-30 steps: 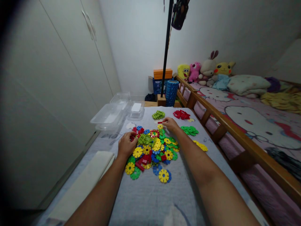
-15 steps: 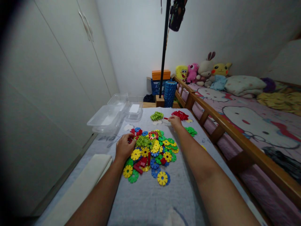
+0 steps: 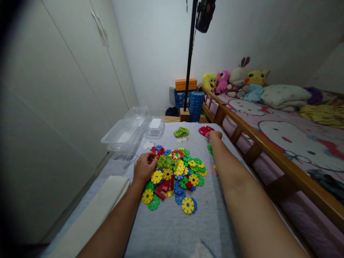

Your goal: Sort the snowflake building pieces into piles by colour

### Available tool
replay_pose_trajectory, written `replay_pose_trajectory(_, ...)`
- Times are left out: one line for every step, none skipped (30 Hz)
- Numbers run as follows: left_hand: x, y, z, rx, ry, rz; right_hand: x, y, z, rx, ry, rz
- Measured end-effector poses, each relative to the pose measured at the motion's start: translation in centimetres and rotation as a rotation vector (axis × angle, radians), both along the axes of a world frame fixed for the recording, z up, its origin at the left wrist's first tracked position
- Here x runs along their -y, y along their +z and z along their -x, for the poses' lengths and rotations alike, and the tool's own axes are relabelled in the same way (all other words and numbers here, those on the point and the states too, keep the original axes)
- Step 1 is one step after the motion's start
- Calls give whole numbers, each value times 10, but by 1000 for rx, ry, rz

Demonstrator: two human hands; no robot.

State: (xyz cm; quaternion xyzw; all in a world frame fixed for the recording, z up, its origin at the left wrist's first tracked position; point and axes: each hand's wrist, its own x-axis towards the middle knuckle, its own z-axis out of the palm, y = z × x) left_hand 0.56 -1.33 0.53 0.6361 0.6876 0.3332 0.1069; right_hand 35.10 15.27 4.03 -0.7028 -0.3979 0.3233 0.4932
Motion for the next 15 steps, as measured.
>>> replay_pose_trajectory(0,0,0,-1,0,-1,2,0,1,-15,-30,-4)
replay_pose_trajectory(0,0,0,-2,0,-1,4,0,3,-34,-69,0)
replay_pose_trajectory(0,0,0,-2,-1,-1,8,-1,5,-53,-104,2)
replay_pose_trajectory(0,0,0,-1,-2,0,12,-2,9,-66,-116,-4)
replay_pose_trajectory(0,0,0,1,-2,1,16,-3,13,-74,-115,-14)
replay_pose_trajectory(0,0,0,5,-2,2,21,-4,18,-80,-107,-22)
replay_pose_trajectory(0,0,0,11,-1,3,25,-6,24,-88,-93,-29)
replay_pose_trajectory(0,0,0,19,-3,3,30,-8,31,-90,-67,-35)
replay_pose_trajectory(-1,0,0,27,-6,3,35,-11,39,-80,-26,-36)
replay_pose_trajectory(-1,0,0,35,-9,4,40,-13,48,-48,32,-42)
replay_pose_trajectory(-1,1,0,41,-13,7,45,-16,58,7,107,-57)
replay_pose_trajectory(0,2,0,43,-15,12,49,-18,68,83,197,-78)
replay_pose_trajectory(0,2,-1,42,-17,18,54,-21,78,169,293,-102)
replay_pose_trajectory(0,3,-1,39,-22,24,58,-23,87,252,384,-121)
replay_pose_trajectory(1,4,-1,36,-29,30,63,-24,96,315,462,-132)
